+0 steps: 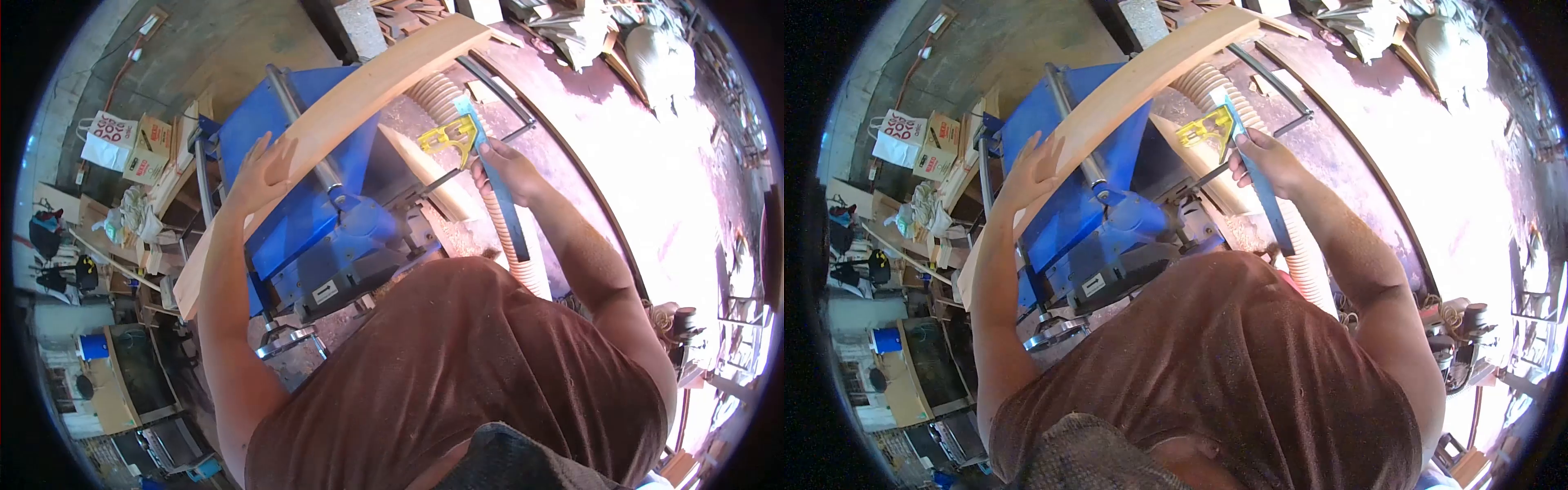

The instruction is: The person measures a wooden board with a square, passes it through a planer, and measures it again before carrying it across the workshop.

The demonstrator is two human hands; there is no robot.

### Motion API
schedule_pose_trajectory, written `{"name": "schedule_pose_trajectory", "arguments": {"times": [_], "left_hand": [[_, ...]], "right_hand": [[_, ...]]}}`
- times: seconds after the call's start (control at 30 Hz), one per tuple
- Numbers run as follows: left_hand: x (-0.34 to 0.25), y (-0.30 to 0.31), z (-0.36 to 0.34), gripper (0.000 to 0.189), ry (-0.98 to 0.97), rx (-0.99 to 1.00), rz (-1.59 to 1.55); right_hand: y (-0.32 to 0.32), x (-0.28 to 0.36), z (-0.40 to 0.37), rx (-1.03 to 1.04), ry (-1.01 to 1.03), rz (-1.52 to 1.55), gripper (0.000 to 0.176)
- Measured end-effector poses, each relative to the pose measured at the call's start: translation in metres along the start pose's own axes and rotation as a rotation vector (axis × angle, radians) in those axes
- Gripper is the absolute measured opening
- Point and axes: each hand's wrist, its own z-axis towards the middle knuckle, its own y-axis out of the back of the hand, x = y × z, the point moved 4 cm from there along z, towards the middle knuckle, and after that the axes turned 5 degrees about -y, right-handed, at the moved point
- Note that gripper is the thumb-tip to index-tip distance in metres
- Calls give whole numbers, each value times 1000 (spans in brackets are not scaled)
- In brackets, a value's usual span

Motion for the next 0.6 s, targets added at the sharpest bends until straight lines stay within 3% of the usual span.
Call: {"name": "schedule_pose_trajectory", "arguments": {"times": [0.1,0.33,0.4,0.47,0.53,0.57,0.6], "left_hand": [[-24,0,10,70,-5,-80,77],[-66,-8,27,53,-15,-209,137],[-113,7,35,43,-155,-314,-328],[-159,4,41,36,3,-122,-783],[-209,1,47,39,-157,-53,-1026],[-227,6,50,39,-146,-58,-1029],[-243,8,52,37,-74,75,-925]], "right_hand": [[11,11,-21,164,136,-108,31],[-1,40,-51,245,190,-299,33],[-7,51,-58,256,220,-452,34],[-13,60,-64,269,219,-502,35],[-23,67,-69,291,218,-557,37],[-28,69,-71,284,234,-578,37],[-31,72,-74,276,252,-600,38]]}}
